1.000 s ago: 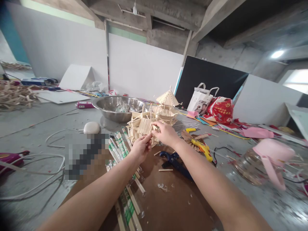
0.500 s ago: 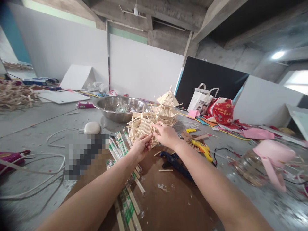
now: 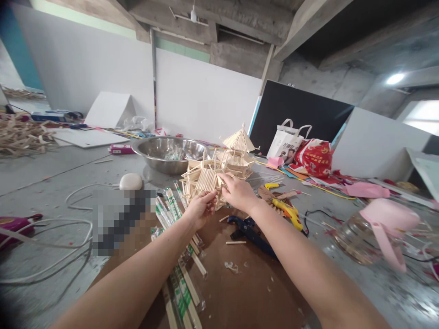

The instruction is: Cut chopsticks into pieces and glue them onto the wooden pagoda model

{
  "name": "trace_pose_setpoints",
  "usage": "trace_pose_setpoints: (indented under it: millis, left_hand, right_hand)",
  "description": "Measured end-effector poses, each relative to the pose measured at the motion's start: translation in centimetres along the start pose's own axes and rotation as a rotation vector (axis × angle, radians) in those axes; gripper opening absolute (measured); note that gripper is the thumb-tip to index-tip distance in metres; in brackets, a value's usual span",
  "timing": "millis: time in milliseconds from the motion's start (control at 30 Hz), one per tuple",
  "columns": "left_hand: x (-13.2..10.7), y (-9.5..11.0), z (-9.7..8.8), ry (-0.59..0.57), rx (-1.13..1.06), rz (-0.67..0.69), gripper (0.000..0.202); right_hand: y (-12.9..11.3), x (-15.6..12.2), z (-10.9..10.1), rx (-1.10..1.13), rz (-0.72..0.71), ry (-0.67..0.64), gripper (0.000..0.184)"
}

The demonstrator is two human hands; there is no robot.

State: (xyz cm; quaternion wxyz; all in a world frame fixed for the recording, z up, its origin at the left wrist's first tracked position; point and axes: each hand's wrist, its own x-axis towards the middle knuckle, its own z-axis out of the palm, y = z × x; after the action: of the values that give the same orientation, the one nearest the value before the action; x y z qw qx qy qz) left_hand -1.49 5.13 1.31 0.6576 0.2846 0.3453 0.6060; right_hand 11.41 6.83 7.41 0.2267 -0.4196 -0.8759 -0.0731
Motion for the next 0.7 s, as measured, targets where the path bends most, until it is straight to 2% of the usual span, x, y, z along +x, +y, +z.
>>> trace_pose_setpoints:
  millis: [700]
  left_hand:
    - [-0.12, 0.09, 0.11, -0.002, 0.022, 0.011, 0.028]
  right_hand:
    - [-0.18, -0.31, 0.15, -0.03, 0.013, -0.042, 0.045]
